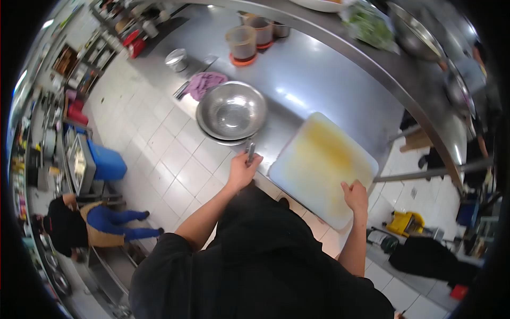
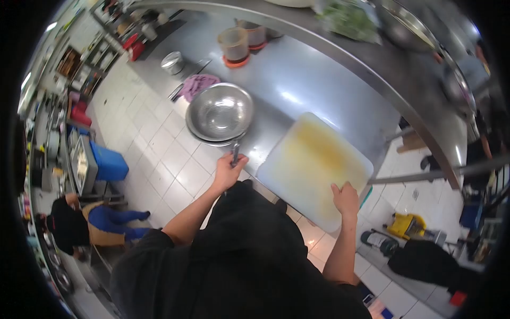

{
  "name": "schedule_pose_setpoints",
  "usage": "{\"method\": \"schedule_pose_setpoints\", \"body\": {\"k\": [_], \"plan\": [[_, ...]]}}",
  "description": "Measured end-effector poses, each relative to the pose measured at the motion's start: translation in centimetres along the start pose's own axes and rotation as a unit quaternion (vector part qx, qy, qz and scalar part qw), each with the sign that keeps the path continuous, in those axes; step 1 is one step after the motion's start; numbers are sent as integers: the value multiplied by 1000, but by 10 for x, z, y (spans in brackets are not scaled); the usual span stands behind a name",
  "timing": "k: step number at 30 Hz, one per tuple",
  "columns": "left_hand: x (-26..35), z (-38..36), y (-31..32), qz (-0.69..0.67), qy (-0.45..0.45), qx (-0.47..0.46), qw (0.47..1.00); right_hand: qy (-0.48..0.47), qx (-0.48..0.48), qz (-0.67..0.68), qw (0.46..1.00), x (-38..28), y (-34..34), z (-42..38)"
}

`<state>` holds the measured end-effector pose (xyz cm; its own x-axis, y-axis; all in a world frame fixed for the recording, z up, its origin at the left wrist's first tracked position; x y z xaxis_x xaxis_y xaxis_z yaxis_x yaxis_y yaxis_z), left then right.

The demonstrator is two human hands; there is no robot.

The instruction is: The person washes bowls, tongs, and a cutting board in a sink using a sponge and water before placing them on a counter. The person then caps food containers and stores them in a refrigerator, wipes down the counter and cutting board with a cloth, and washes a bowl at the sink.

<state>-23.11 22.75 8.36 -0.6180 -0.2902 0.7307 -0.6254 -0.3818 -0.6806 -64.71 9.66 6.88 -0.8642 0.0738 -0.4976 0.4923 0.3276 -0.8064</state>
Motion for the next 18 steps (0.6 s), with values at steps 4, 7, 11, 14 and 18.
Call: {"method": "schedule_pose_setpoints", "body": {"k": [4,7,11,14,18], "plan": [[0,11,-122,22,21,188,982,-150,-38,120,981,-136,31,40],[-48,66,-196,39,-68,244,967,-268,-67,213,937,-268,46,56],[-183,181,-215,25,-168,165,972,-421,-85,210,878,-448,83,86],[-223,263,-191,210,-53,201,955,-436,-151,151,874,-563,169,140],[-223,316,-156,269,-113,77,953,-383,-222,78,893,-622,257,200]]}}
Point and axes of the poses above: each hand's wrist, its own z-axis towards the middle knuckle, its own y-axis out of the palm, x = y × z, the point moved 8 cm from there along z, towards the middle knuckle, and after that the axes turned 12 degrees about z, right-handed, at the moved point
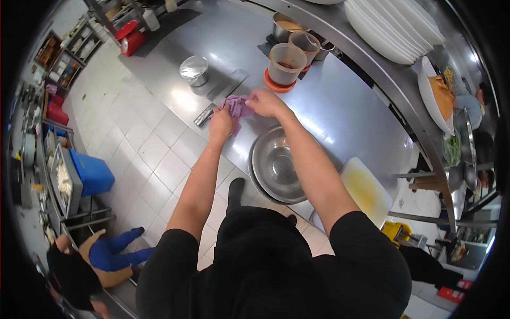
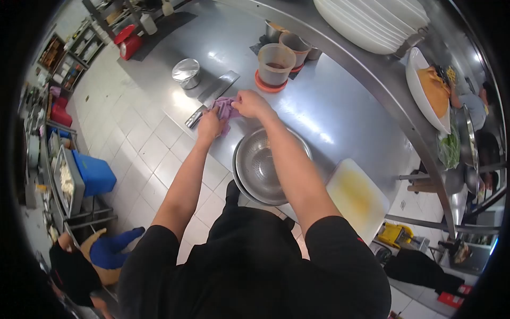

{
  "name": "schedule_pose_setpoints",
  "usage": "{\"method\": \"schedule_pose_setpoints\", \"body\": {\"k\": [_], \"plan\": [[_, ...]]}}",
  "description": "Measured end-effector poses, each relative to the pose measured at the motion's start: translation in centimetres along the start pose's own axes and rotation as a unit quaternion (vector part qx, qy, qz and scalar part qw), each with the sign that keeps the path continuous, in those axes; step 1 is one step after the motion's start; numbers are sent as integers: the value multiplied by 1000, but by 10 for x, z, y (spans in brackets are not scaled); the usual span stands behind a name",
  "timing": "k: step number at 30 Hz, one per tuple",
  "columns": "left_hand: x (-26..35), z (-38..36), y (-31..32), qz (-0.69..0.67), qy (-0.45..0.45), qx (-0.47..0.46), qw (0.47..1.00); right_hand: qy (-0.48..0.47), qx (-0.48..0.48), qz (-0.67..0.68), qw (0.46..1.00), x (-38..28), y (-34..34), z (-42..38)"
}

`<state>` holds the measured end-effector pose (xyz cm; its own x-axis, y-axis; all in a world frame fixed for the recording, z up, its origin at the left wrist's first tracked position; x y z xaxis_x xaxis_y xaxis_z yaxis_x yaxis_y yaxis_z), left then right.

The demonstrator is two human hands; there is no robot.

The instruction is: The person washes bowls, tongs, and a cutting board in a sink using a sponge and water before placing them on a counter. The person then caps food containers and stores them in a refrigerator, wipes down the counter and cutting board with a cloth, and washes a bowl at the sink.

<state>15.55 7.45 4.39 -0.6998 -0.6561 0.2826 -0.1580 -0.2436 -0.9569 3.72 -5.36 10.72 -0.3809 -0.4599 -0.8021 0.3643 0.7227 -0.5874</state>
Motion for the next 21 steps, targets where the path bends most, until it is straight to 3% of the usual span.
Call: {"method": "schedule_pose_setpoints", "body": {"k": [3,5,6,7,8,9,10,12,14,17,19,20,21], "plan": [[16,16,1,-19,70,-47,996,25,67,34,997,13,-11,-3],[43,18,-32,-85,104,-49,990,34,218,151,964,33,-48,-40],[61,14,-57,-152,122,-49,980,78,227,237,942,37,-61,-62],[83,7,-80,-154,144,-59,976,86,248,236,935,33,-69,-83],[113,-5,-100,-200,188,-115,955,79,271,421,862,35,-71,-106],[148,-23,-117,-244,235,-178,924,59,291,586,754,37,-77,-131],[181,-43,-134,-288,295,-221,884,64,333,579,741,33,-88,-158],[232,-85,-145,-365,372,-273,808,-77,251,821,507,13,-99,-202],[268,-123,-159,-375,385,-248,806,-72,325,796,505,46,-123,-280],[302,-175,-134,-361,329,-316,813,-52,417,742,522,81,-154,-394],[324,-215,-90,-286,365,-303,833,-12,592,456,664,99,-187,-480],[333,-236,-62,-215,391,-282,849,-15,596,458,659,128,-185,-495],[337,-256,-33,-138,403,-261,866,19,628,228,744,157,-185,-512]]}}
Point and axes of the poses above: each hand's wrist, its own z-axis towards the middle knuckle, its own y-axis out of the palm, x = y × z, the point moved 8 cm from there along z, towards the middle knuckle, and after that the axes turned 12 degrees about z, right-handed, at the moved point
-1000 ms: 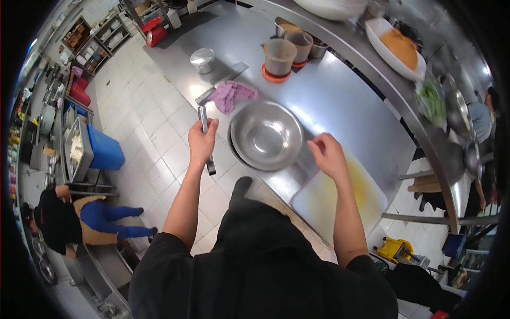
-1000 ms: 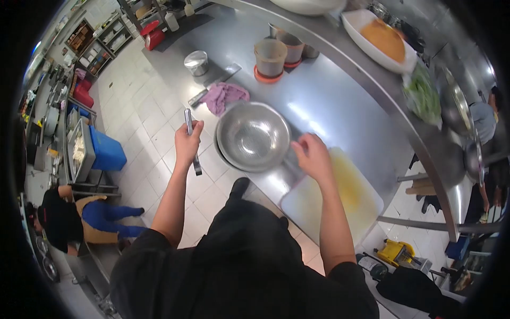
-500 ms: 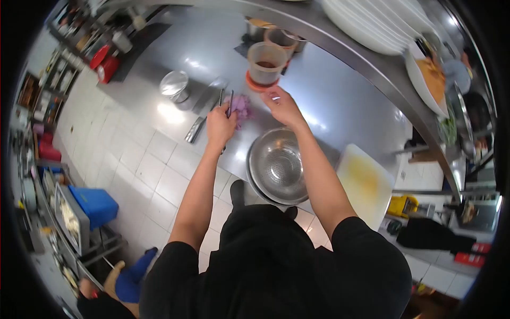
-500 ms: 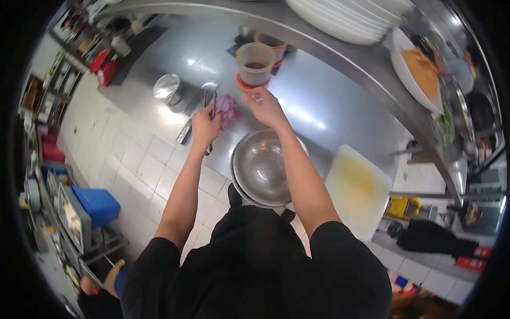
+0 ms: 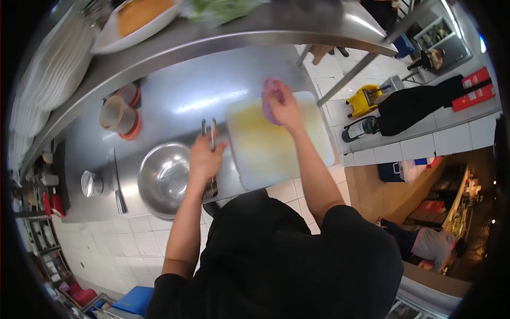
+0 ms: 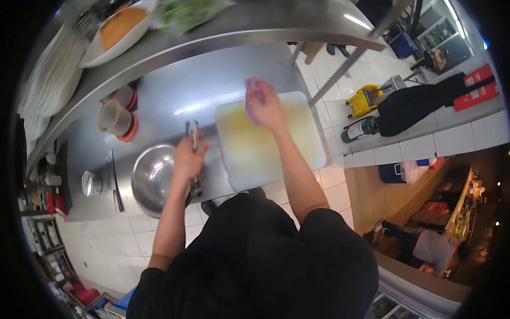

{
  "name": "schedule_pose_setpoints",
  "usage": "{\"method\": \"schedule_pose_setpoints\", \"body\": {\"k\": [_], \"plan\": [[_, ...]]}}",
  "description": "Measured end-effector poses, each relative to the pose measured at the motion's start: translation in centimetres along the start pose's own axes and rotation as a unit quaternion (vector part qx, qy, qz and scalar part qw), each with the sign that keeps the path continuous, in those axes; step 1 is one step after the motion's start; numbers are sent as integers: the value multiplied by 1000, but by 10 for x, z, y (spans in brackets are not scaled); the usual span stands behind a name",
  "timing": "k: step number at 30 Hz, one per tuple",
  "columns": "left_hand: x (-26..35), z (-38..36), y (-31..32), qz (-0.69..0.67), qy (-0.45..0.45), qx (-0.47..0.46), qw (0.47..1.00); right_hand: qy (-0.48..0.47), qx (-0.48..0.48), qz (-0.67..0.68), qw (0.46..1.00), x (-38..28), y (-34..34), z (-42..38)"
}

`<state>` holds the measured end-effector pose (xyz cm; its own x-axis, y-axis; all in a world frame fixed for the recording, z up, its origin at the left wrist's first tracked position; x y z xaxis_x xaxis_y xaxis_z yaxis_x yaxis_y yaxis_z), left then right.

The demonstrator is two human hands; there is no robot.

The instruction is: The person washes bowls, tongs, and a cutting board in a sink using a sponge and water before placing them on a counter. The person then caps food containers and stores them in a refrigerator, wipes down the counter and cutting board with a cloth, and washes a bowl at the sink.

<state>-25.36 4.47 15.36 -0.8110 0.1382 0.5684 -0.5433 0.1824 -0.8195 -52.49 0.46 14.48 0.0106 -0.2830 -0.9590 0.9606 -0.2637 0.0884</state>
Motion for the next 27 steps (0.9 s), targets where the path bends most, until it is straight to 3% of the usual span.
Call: {"method": "schedule_pose_setpoints", "body": {"k": [2,4,5,8,10,11,13,14,16,17,18,19,20,21,23,24,25,27], "plan": [[-5,-4,73,105,-34,-3,994,-127,-16,-252,959,64,-11,-9],[-20,-7,122,140,-57,-3,989,-169,-107,-380,903,92,47,-40],[-34,-10,141,83,-96,-29,991,-205,-195,-460,842,86,73,-59],[-38,-19,159,30,-156,-77,984,-164,-262,-486,817,92,54,-47],[-44,-24,156,36,-147,-10,988,-127,-180,-540,812,104,-17,-25],[-45,-24,158,14,-165,-31,986,-85,-133,-570,807,119,-61,-10],[-49,-24,161,4,-175,-31,984,-106,-65,-595,794,94,-140,11],[-53,-26,164,-10,-182,-28,983,-108,-70,-594,794,98,-140,12],[-60,-27,169,-57,-171,-6,984,-117,74,-625,768,82,-155,18],[-64,-28,171,-100,-160,12,982,3,121,-754,646,89,-136,10],[-74,-30,174,-96,-163,16,982,-62,80,-722,685,103,-88,-9],[-84,-28,185,-212,-174,0,962,-125,44,-686,715,114,-47,-33],[-89,-32,195,-324,-187,-21,927,-117,-77,-594,792,114,-4,-73],[-89,-33,189,-322,-187,-27,928,-105,-191,-484,847,111,26,-104],[-89,-36,188,-376,-297,-85,874,-99,-205,-421,878,106,-26,-102],[-83,-36,184,-374,-298,-92,873,-94,-225,-349,905,101,-61,-103],[-77,-36,179,-344,-290,-78,890,-75,-142,-380,911,77,-119,-80],[-77,-33,176,-316,-295,-47,901,-45,-123,-457,880,82,-118,-86]]}}
Point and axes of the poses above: each hand's wrist, its own z-axis towards the middle knuckle, its own y-axis out of the palm, x = y × z, the point moved 8 cm from there along z, towards the middle knuckle, and after that the axes turned 12 degrees about z, right-handed, at the moved point
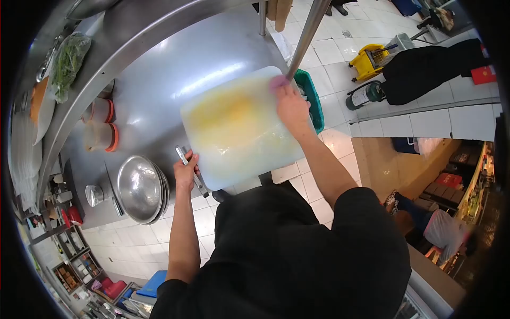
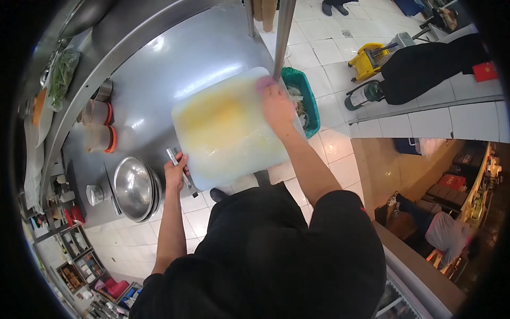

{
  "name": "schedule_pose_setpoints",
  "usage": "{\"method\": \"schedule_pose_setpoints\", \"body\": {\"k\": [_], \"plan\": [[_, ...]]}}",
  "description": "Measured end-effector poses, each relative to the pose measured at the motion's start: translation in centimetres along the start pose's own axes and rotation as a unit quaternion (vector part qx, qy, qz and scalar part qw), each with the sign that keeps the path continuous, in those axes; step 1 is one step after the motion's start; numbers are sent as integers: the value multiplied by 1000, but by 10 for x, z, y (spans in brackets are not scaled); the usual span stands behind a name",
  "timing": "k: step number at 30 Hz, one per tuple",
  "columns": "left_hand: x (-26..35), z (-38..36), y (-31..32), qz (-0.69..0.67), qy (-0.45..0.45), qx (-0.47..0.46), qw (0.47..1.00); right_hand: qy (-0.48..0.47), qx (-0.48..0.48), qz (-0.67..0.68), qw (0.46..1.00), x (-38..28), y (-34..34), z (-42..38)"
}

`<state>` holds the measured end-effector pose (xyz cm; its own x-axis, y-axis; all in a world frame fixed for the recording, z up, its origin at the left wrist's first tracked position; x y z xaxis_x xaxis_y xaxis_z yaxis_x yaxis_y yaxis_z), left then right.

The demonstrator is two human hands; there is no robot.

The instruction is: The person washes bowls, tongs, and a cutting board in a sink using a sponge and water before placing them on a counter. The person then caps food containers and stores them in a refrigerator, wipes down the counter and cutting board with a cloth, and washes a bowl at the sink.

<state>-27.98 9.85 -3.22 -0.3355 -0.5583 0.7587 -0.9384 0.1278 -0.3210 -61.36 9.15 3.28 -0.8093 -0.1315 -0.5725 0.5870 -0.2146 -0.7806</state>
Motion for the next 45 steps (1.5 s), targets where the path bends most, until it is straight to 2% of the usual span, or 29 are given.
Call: {"method": "schedule_pose_setpoints", "body": {"k": [3,5,6,8,10,11,12,13,14,16,17,19,20,21,23,25,27,28,30,31,33,35,36,39,41,42,43,44,45], "plan": [[2,9,-7,70,-9,-17,997,137,8,-230,963,-5,14,-10],[14,15,-14,114,-3,-16,993,-34,41,-138,989,-110,60,-41],[32,13,-16,191,3,-8,982,-27,42,-137,989,-110,59,-48],[49,18,-12,301,35,29,952,-121,-11,16,992,-116,56,-67],[54,15,-7,313,35,28,949,-55,-9,-62,997,-39,-5,-68],[56,15,-11,323,33,39,945,17,-1,51,999,2,-46,-63],[42,26,-14,311,33,26,949,79,-52,-131,987,47,-64,-64],[39,24,-16,311,31,29,950,76,-53,-129,987,50,-53,-67],[41,22,-16,314,38,36,948,21,74,-195,978,45,-54,-70],[45,23,-14,313,47,48,947,144,-35,-138,979,12,-17,-78],[47,25,-14,332,52,49,940,60,-14,-160,985,-40,26,-85],[51,27,-16,356,56,47,932,-19,-108,-87,990,-127,123,-108],[55,26,-16,384,64,50,920,-14,-333,7,943,-164,126,-111],[58,26,-14,410,74,52,908,-10,-335,6,942,-160,120,-117],[58,37,-12,427,88,45,899,-64,-209,73,973,-153,86,-110],[52,35,-14,443,87,44,891,9,-252,11,968,-80,52,-122],[58,31,-13,447,99,54,887,-50,-101,-51,992,-4,-23,-132],[57,32,-12,442,100,56,890,-38,-77,-165,982,30,-60,-132],[57,32,-7,448,148,24,881,69,-54,-215,973,107,-113,-130],[66,24,-7,441,151,35,884,162,-64,-208,962,141,-144,-134],[94,-7,1,489,189,81,848,154,35,-162,974,138,-207,-120],[105,-8,10,470,185,90,858,202,112,88,969,127,-238,-106],[119,-16,20,453,200,74,866,188,104,94,972,106,-248,-92],[148,-32,67,284,129,-48,949,202,78,148,965,66,-259,-58],[159,-35,84,230,132,-57,963,273,19,329,904,54,-230,-43],[161,-36,88,246,126,-57,959,225,-27,380,897,51,-209,-33],[161,-35,90,262,119,-58,956,216,-70,347,910,59,-183,-25],[152,-16,87,304,181,-29,935,206,-112,311,921,68,-153,-19],[145,-12,80,301,181,-25,936,168,-107,244,949,81,-122,-15]]}}
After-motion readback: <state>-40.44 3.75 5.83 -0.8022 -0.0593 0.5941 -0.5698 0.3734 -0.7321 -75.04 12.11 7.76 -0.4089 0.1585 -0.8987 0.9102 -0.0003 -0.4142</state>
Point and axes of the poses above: each hand's wrist, its own z-axis towards the middle knuckle, its own y-axis out of the palm, x = y × z, the point moved 8 cm from there along z, towards the middle knuckle, and after that the axes turned 12 degrees about z, right-handed, at the moved point
